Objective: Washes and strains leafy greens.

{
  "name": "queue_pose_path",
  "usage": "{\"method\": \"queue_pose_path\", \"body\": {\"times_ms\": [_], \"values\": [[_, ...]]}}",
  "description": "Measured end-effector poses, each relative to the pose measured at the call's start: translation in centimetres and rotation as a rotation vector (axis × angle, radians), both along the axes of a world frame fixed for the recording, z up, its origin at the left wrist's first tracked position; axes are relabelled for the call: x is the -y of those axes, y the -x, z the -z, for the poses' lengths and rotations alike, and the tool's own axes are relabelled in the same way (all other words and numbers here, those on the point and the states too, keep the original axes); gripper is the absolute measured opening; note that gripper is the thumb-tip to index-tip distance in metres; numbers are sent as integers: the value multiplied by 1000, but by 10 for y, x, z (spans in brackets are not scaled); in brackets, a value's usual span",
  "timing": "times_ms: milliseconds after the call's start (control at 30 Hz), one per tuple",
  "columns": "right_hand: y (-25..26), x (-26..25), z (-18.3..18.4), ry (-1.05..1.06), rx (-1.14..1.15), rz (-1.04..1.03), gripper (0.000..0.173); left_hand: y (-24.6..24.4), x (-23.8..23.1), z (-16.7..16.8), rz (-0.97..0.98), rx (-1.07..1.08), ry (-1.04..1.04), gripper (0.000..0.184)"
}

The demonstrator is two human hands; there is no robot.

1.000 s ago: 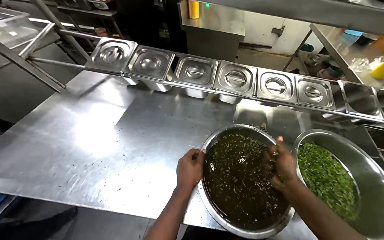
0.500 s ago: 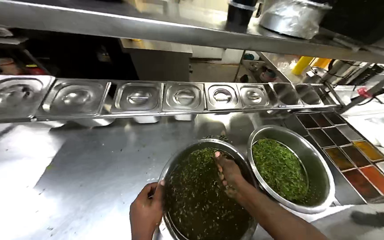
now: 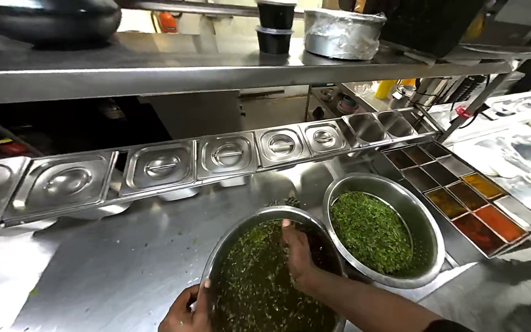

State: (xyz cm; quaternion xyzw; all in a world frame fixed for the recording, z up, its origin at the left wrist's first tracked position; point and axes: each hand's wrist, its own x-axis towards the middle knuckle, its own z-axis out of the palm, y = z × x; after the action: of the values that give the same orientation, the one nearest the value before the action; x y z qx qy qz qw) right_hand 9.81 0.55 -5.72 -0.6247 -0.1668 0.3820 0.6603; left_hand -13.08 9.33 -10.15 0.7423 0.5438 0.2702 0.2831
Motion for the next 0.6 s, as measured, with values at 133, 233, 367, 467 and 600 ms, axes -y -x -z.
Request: {"method": "queue_pose_path", "body": {"times_ms": [133,233,367,467,600], "values": [[7,-17,0,-144,107,-14,49,1,0,2,-5,-21,-23,36],[5,-25,-20,-38,210,-118,47,1,1,1,-21,-36,-11,35],[-3,-31,-54,66,353,-316,33,-6,5,-5,-36,-40,-7,34],[-5,-39,-76,-94,465,-358,35,-5,6,-6,-84,-64,16,33],[-16,-49,-142,-402,513,-343,38,-5,2,-6,-106,-120,83,34]]}}
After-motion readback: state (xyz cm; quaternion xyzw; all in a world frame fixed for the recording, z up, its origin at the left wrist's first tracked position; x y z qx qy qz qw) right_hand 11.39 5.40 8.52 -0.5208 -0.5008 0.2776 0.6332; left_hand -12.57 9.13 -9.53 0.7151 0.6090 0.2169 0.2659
